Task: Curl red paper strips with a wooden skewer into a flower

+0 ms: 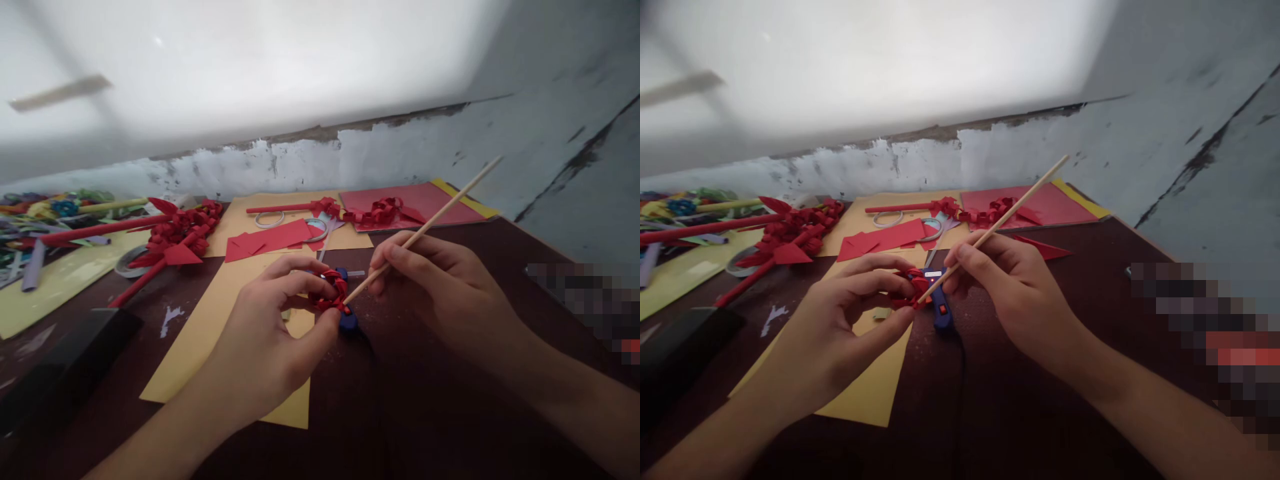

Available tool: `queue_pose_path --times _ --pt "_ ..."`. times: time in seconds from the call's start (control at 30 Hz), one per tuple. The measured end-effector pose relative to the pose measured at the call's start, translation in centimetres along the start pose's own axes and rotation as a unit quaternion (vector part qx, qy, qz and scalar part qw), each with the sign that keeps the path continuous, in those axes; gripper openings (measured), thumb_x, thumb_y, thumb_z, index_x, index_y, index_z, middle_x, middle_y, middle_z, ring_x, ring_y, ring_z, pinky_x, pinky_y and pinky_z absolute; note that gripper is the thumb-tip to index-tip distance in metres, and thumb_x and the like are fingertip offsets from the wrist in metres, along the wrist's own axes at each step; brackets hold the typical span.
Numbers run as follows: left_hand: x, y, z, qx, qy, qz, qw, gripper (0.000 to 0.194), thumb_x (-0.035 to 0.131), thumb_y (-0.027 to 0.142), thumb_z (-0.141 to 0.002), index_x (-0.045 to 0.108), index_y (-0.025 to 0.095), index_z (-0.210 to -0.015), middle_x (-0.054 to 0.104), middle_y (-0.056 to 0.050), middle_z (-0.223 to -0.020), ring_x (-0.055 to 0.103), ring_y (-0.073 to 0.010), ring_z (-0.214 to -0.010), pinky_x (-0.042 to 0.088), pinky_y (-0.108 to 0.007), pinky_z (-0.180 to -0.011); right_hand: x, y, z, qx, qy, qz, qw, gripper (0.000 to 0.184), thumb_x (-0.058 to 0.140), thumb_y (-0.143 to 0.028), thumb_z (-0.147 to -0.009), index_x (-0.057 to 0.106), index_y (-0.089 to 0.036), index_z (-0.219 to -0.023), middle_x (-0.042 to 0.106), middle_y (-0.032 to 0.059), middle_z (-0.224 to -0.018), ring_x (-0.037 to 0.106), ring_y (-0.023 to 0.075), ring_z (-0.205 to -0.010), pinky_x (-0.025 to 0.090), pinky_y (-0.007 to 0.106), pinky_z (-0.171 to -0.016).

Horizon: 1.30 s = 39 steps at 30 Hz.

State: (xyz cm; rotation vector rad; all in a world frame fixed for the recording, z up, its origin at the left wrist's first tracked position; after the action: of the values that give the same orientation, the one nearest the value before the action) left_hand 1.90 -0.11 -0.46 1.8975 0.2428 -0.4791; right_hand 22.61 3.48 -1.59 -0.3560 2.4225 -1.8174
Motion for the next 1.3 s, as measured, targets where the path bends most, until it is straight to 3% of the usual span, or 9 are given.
queue_pose_path --times 0.47,0.67,0.8,0.9,0.97,1.07,1.3 --pt "0.1 0.0 -0.1 -0.002 0.007 0.012 1.0 0.01 0.075 0.01 -0.082 0.079 0.018 -0.086 0.069 -0.007 -0.117 0.073 -0.02 -0.108 0.066 -0.022 -0.082 0.0 0.0 0.1 -0.005 0.011 0.003 1.0 0.018 0.069 -0.032 -0.101 0.076 -0.023 -0.087 0.073 -0.0006 -0.076 0.069 0.0126 -0.07 0.055 0.022 -0.068" --pt "-0.2 -0.2 -0.3 -0.059 -0.01 0.083 0.995 0.011 0.077 0.011 -0.081 0.078 0.017 -0.091 0.068 -0.008 -0.121 0.074 -0.0202 -0.104 0.066 -0.027 -0.088 0.3 -0.6 0.1 -0.07 0.072 -0.044 0.994 0.017 0.062 -0.03 -0.105 0.075 -0.024 -0.094 0.069 -0.0016 -0.072 0.066 0.0138 -0.069 0.054 0.026 -0.067" --pt "-0.2 -0.4 -0.4 -0.098 -0.012 0.137 0.986 0.01 0.077 0.013 -0.084 0.078 0.017 -0.093 0.072 -0.007 -0.117 0.075 -0.0183 -0.099 0.065 -0.025 -0.086 0.7 -1.0 0.9 -0.119 0.078 0.086 0.986 0.016 0.058 -0.028 -0.107 0.072 -0.027 -0.1 0.072 -0.0002 -0.083 0.067 0.016 -0.073 0.055 0.03 -0.072" --pt "-0.2 -0.3 -0.6 -0.098 -0.021 0.167 0.981 0.008 0.076 0.016 -0.088 0.078 0.019 -0.095 0.075 -0.006 -0.112 0.075 -0.0176 -0.099 0.063 -0.023 -0.082 1.1 -1.0 1.6 -0.151 0.04 0.237 0.959 0.004 0.067 -0.026 -0.101 0.069 -0.028 -0.1 0.073 0.0005 -0.091 0.068 0.0173 -0.078 0.056 0.031 -0.073" --pt "-0.1 -0.3 -0.7 -0.101 -0.029 0.181 0.978 0.007 0.077 0.017 -0.089 0.078 0.019 -0.096 0.075 -0.004 -0.107 0.074 -0.0165 -0.096 0.062 -0.022 -0.079 1.3 -0.7 1.9 -0.183 0.009 0.291 0.939 0.017 0.077 -0.023 -0.092 0.066 -0.029 -0.103 0.073 0.0013 -0.101 0.07 0.0202 -0.086 0.057 0.034 -0.077" --pt "-0.1 -0.2 -0.7 -0.115 -0.049 0.197 0.972 0.006 0.076 0.02 -0.092 0.077 0.019 -0.097 0.075 -0.004 -0.102 0.073 -0.0155 -0.089 0.059 -0.022 -0.075 1.3 -0.3 2.1 -0.22 -0.022 0.326 0.919 0.037 0.084 -0.02 -0.083 0.061 -0.03 -0.11 0.072 0.0029 -0.112 0.07 0.0254 -0.102 0.057 0.04 -0.089" --pt "-0.1 0.0 -0.3 -0.107 -0.073 0.206 0.97 0.009 0.076 0.02 -0.091 0.076 0.019 -0.1 0.073 -0.006 -0.109 0.074 -0.0203 -0.098 0.061 -0.028 -0.085 1.1 -0.2 1.9 -0.24 -0.021 0.348 0.906 0.027 0.078 -0.023 -0.091 0.059 -0.03 -0.107 0.072 0.0034 -0.106 0.073 0.0253 -0.102 0.059 0.04 -0.085"
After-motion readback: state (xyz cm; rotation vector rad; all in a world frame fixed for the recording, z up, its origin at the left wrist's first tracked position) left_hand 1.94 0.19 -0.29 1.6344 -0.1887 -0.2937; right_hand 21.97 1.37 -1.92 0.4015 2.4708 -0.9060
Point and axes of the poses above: each hand's wrist, its own z-axis away from the middle knuckle, its own x-axis out of the palm, y = z × x, the point moved 1 cm from there along -z, towards the middle knuckle
